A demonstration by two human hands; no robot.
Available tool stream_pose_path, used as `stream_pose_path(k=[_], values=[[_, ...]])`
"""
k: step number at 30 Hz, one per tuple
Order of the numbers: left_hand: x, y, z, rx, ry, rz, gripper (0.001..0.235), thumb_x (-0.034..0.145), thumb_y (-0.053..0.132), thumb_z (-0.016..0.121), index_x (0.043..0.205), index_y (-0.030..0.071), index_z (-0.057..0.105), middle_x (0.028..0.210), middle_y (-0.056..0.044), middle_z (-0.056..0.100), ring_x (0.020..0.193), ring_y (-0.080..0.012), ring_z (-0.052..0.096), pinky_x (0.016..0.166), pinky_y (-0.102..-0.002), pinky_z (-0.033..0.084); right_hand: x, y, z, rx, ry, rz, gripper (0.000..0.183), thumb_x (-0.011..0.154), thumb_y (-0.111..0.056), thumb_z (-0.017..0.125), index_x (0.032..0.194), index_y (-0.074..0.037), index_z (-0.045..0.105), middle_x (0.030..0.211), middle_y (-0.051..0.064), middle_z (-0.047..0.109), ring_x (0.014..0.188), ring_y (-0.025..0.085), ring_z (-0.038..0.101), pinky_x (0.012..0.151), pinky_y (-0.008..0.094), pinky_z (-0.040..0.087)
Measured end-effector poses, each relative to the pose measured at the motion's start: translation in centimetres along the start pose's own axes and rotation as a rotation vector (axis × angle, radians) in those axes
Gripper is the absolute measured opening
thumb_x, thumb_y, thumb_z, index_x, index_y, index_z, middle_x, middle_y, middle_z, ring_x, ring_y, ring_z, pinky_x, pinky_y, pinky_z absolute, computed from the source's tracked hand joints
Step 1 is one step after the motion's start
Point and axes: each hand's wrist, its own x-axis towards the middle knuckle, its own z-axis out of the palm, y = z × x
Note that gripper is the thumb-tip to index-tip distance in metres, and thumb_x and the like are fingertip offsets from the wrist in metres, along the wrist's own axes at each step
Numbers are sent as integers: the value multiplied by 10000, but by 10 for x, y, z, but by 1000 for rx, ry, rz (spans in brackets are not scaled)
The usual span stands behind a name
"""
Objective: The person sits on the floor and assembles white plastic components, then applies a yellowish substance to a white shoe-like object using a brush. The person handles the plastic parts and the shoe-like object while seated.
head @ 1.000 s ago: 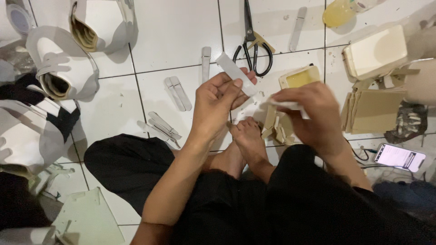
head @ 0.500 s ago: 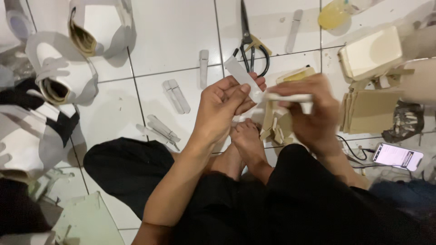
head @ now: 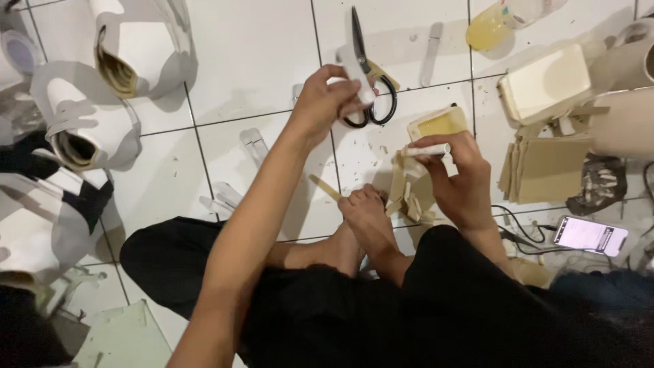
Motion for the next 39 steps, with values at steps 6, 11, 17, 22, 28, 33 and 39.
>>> stream_pose_path(k=[6,11,17,22,28,33,39], values=[[109,2,29,249,116,-127,338,813,48,670,1136,11,578,899,-166,648,618,-207,668,557,-298,654,-12,21,6,66,-28,147,120,906,-91,660,1016,-131,634,983,-1,662,842,165,576,677,281,392],[153,-5,66,423,47,55,248,793,50,585,1037,58,627,640,-54,634,513,-127,586,516,-274,552,-11,20,-12,43,30,259,85,911,-132,663,989,-137,630,982,11,673,867,167,617,677,273,402],[167,-60,63,784,174,-42,178,715,125,717,625,85,569,514,-51,652,468,-127,651,565,-260,553,-4,17,-18,49,74,305,115,896,-68,687,984,-125,640,982,6,686,947,165,663,727,258,468],[165,-67,62,918,263,79,350,686,296,784,776,57,545,798,-123,679,724,-280,670,605,-390,512,-2,13,-18,10,67,307,95,917,-81,676,963,-155,637,976,-27,689,917,131,629,693,260,391],[110,-43,15,574,184,192,249,870,147,421,694,49,567,635,-69,577,385,-168,533,311,-271,452,-8,43,-21,93,105,152,171,971,1,632,1113,-35,545,1079,123,642,857,184,591,638,251,437],[61,-59,-118,760,772,443,231,765,277,736,799,128,563,708,-5,627,683,-161,611,685,-303,480,-10,74,-17,181,215,448,119,993,-54,629,1106,-89,619,870,11,582,742,65,450,662,202,410],[33,-77,-86,1075,560,263,561,696,328,848,1019,-13,540,882,-137,547,838,-320,634,694,-411,535,-6,72,0,13,157,411,172,928,-156,746,1067,-132,646,955,28,687,710,121,482,678,226,344]])
